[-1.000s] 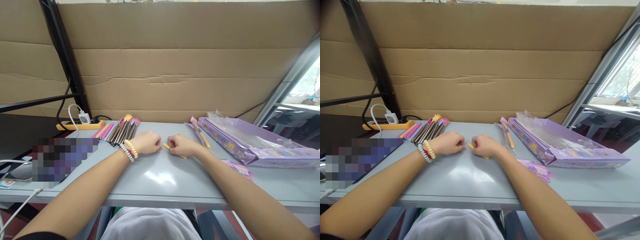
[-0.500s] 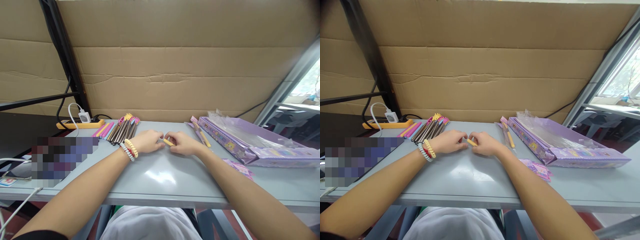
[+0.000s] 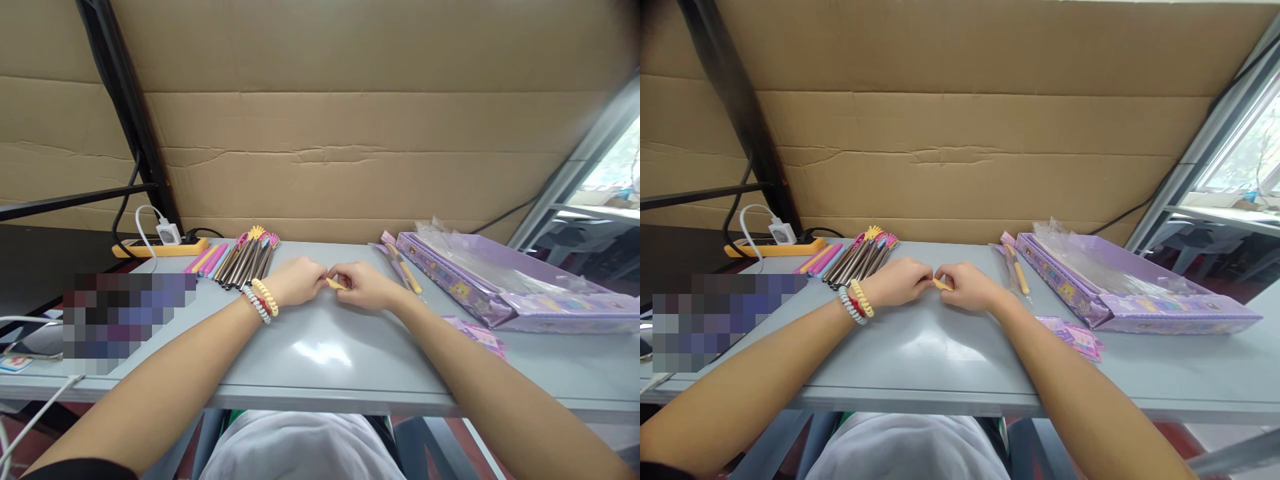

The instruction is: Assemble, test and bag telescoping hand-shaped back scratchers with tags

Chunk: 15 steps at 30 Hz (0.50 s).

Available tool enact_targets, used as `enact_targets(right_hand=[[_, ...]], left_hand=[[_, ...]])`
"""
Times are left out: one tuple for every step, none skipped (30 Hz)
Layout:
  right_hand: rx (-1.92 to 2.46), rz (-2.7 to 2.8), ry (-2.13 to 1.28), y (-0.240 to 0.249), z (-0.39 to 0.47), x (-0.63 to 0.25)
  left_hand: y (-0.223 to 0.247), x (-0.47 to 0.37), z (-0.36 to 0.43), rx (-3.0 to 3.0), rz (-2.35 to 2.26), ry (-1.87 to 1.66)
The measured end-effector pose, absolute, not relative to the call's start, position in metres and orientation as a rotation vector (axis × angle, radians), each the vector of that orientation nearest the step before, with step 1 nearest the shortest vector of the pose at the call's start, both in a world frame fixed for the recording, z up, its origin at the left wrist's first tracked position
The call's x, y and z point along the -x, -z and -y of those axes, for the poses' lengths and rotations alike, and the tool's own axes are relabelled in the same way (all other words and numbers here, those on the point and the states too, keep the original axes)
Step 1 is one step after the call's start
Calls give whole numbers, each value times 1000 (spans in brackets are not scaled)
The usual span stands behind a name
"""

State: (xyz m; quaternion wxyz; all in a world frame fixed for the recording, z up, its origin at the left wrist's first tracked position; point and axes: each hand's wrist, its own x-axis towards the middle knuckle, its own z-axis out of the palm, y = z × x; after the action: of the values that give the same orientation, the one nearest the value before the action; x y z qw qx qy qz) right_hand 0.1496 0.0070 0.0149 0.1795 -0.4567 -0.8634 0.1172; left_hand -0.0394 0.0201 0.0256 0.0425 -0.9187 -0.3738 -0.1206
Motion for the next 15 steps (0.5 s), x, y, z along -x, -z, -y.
enact_targets(right_hand=[[1285, 2437, -330, -15, -7, -150], [1275, 2435, -331, -15, -7, -150], [1262, 2433, -329, -15, -7, -149], [1248, 2428, -324, -15, -7, -149], [1237, 2419, -315, -15, -7, -149], [1230, 2408, -303, -15, -7, -149], [1227, 2393, -292, -15, -7, -149], [1228, 2377, -286, -15, -7, -149], [1230, 2358, -287, -16, -7, -150], [1229, 2338, -296, -16, -6, -150], [1224, 2315, -310, -17, -5, -150], [1212, 2285, -324, -17, -5, -149], [1198, 2248, -333, -18, -4, -149], [1183, 2205, -336, -19, -3, -149], [1170, 2159, -338, -20, -2, -148]], left_hand=[[-26, 39, -20, 2806, 1133, 386], [-26, 39, -20, 2801, 1123, 408], [-26, 39, -20, 2798, 1117, 434], [-26, 38, -19, 2793, 1116, 460], [-27, 38, -18, 2783, 1129, 487], [-28, 37, -18, 2768, 1156, 516], [-28, 37, -17, 2747, 1194, 548], [-29, 37, -16, 2726, 1236, 579], [-30, 37, -15, 2707, 1278, 610], [-31, 36, -15, 2695, 1312, 638], [-31, 36, -14, 2695, 1333, 659], [-31, 36, -14, 2708, 1338, 672], [-31, 36, -14, 2730, 1327, 678], [-31, 36, -14, 2760, 1302, 682], [-30, 36, -14, 2790, 1268, 684]])
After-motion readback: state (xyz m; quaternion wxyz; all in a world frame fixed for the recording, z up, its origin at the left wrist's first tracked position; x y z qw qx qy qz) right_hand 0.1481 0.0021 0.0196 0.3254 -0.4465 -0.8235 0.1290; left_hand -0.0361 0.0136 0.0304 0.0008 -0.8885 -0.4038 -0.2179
